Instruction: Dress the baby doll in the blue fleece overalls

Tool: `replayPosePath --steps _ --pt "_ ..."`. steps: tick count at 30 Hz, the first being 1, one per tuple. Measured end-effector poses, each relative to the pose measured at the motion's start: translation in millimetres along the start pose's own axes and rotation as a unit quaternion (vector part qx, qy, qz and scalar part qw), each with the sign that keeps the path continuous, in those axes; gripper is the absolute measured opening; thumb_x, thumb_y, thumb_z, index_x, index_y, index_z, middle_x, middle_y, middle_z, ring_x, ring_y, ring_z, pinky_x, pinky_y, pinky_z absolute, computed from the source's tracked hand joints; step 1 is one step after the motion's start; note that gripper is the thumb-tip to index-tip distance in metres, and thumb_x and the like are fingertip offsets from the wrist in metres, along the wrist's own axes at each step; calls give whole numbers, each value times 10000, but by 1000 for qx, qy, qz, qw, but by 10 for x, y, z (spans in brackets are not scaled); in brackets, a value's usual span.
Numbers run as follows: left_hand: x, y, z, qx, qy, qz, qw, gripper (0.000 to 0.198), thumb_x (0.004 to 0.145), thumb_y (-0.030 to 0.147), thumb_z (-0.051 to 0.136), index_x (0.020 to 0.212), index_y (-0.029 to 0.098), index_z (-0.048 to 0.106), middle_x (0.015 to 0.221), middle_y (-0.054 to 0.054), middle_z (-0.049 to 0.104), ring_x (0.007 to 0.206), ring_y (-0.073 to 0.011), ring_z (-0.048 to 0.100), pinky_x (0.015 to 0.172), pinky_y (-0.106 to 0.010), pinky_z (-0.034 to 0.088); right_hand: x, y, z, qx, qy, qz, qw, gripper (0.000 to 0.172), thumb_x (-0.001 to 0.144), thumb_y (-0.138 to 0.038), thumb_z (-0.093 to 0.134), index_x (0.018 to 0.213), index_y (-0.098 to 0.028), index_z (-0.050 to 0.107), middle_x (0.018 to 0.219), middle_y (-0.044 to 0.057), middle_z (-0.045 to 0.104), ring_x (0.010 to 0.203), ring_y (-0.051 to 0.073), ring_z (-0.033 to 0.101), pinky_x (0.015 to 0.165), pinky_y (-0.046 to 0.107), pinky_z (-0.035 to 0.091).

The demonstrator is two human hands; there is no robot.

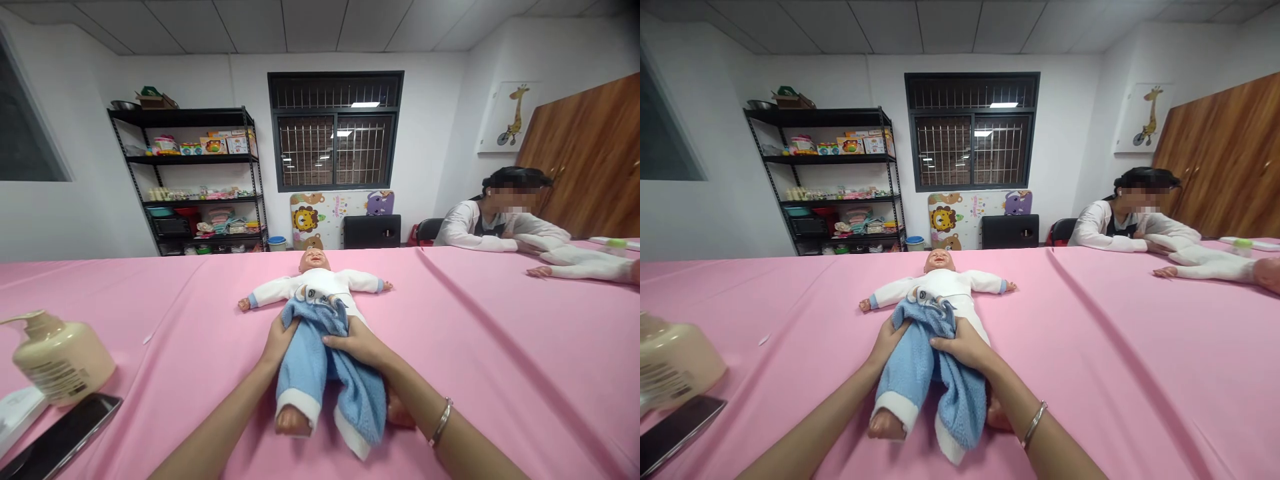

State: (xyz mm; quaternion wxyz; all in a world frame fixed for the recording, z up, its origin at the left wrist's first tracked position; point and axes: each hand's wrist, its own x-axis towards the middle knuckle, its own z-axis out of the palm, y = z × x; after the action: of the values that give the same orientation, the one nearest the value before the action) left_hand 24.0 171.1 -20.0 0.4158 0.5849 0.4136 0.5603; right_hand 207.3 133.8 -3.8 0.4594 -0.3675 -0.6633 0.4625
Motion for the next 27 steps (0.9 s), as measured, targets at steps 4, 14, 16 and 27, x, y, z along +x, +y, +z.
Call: replayPosePath --steps 4,14,16,27 --pt "32 -91 9 1 6 5 1000 437 706 426 605 1033 136 601 1096 -97 619 1053 -290 542 927 -403 419 -12 -20 40 -41 -28 -17 999 568 616 -298 738 1118 -147 518 1093 64 587 1021 236 530 899 373 434" --pt "62 -71 -94 139 -37 26 989 343 767 428 503 915 137 609 943 -64 659 923 -266 586 788 -353 467 4 42 111 -364 144 -47 919 168 764 -67 433 832 -154 560 845 61 600 798 192 542 691 276 382" --pt "77 -32 -200 254 -19 67 965 316 769 366 498 991 151 565 970 -68 642 924 -256 580 778 -343 449 0 28 66 -407 165 -62 896 162 780 -84 432 861 -166 546 868 60 594 812 192 537 675 265 363" --pt "-226 503 -170 434 -160 -116 879 557 755 701 348 546 194 440 533 -30 589 543 -220 583 499 -278 349 99 173 -267 -283 171 6 944 366 775 -517 521 721 -158 561 680 21 598 624 168 522 567 244 337"
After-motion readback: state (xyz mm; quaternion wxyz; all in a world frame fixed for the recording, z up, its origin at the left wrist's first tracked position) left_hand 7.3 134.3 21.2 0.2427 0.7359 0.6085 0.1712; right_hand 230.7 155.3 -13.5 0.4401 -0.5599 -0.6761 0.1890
